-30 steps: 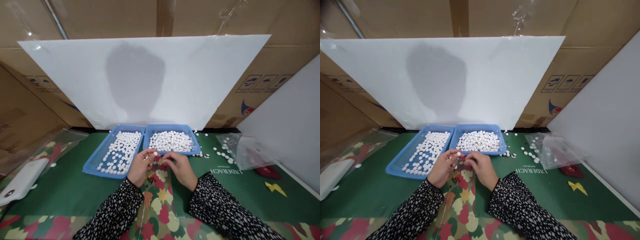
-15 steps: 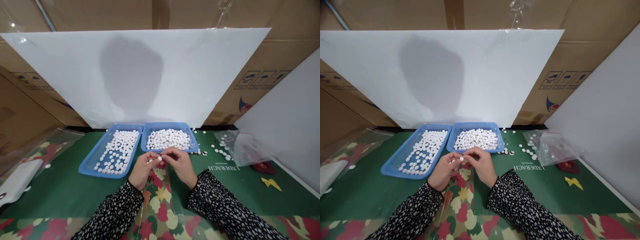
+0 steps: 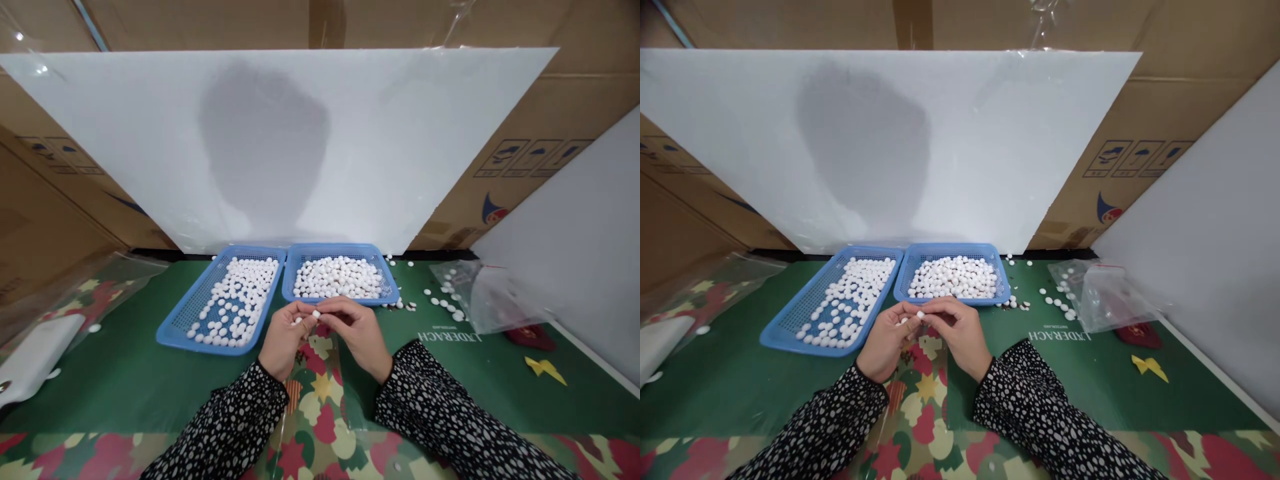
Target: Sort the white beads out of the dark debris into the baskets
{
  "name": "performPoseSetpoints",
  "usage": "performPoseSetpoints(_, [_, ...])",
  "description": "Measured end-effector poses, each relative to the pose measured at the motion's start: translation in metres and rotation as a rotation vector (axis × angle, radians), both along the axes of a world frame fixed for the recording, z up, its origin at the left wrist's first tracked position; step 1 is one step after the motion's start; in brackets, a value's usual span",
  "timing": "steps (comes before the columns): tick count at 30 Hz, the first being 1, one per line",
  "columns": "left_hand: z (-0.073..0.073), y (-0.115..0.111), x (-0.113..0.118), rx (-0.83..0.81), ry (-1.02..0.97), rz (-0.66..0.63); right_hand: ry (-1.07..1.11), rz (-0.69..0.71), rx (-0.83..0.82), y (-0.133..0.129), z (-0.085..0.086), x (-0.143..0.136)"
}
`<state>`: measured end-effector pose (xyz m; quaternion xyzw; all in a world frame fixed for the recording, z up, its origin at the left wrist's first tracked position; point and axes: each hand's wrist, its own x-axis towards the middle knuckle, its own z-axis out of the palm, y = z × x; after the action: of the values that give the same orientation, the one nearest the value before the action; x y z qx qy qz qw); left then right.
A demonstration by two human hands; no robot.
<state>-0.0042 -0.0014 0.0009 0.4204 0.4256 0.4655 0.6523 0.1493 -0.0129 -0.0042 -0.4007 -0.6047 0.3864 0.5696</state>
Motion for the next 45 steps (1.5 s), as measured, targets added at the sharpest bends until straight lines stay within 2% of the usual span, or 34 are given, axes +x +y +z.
performPoseSetpoints(3, [-0.001, 0.000, 0.000, 0.000, 0.028, 0.040, -0.016, 0.030, 0.017, -0.001, -0.001, -0.003])
performPoseSetpoints(8, [0.008, 0.004, -0.001, 0.022, 0.043, 0.031, 0.055, 0.120, -0.070, 0.005, 0.000, -0.009])
performPoseSetpoints(10, [0.013, 0.006, -0.004, 0.082, 0.095, 0.035, -0.019, 0.053, -0.043, 0.015, 0.003, -0.004])
performPoseSetpoints(13, [0.018, 0.006, -0.010, 0.180, 0.171, 0.073, -0.286, -0.162, 0.100, 0.035, 0.006, 0.016])
performPoseSetpoints(15, [0.020, 0.006, -0.013, 0.155, 0.133, 0.078, -0.485, -0.258, 0.235, 0.043, 0.005, 0.028])
performPoseSetpoints(17, [0.022, 0.006, -0.015, 0.093, 0.033, 0.042, -0.608, -0.295, 0.343, 0.043, 0.001, 0.034])
performPoseSetpoints(19, [0.023, 0.007, -0.015, 0.052, -0.053, 0.013, -0.714, -0.185, 0.401, 0.034, -0.006, 0.029])
performPoseSetpoints(20, [0.023, 0.007, -0.015, 0.045, -0.068, 0.014, -0.783, -0.087, 0.405, 0.028, -0.010, 0.023])
performPoseSetpoints(22, [0.022, 0.009, -0.014, 0.048, -0.057, 0.041, -0.928, 0.039, 0.347, 0.017, -0.018, 0.009])
performPoseSetpoints(25, [0.018, 0.011, -0.013, 0.059, -0.047, 0.049, -1.062, 0.043, 0.238, 0.010, -0.028, -0.009])
performPoseSetpoints(28, [0.015, 0.011, -0.014, 0.046, -0.072, 0.017, -1.095, 0.019, 0.186, 0.013, -0.035, -0.016])
performPoseSetpoints(32, [0.012, 0.011, -0.016, 0.007, -0.093, 0.009, -0.987, 0.019, 0.173, 0.015, -0.031, -0.011])
performPoseSetpoints(36, [0.012, 0.008, -0.013, -0.003, -0.111, -0.001, -0.576, -0.066, 0.213, 0.010, -0.011, 0.000])
performPoseSetpoints(39, [0.010, 0.006, -0.009, -0.019, -0.149, -0.029, -0.292, -0.155, 0.168, 0.007, 0.003, 0.005])
performPoseSetpoints(45, [0.003, 0.002, -0.001, -0.023, -0.180, -0.125, -0.116, -0.087, 0.056, 0.002, 0.006, -0.001])
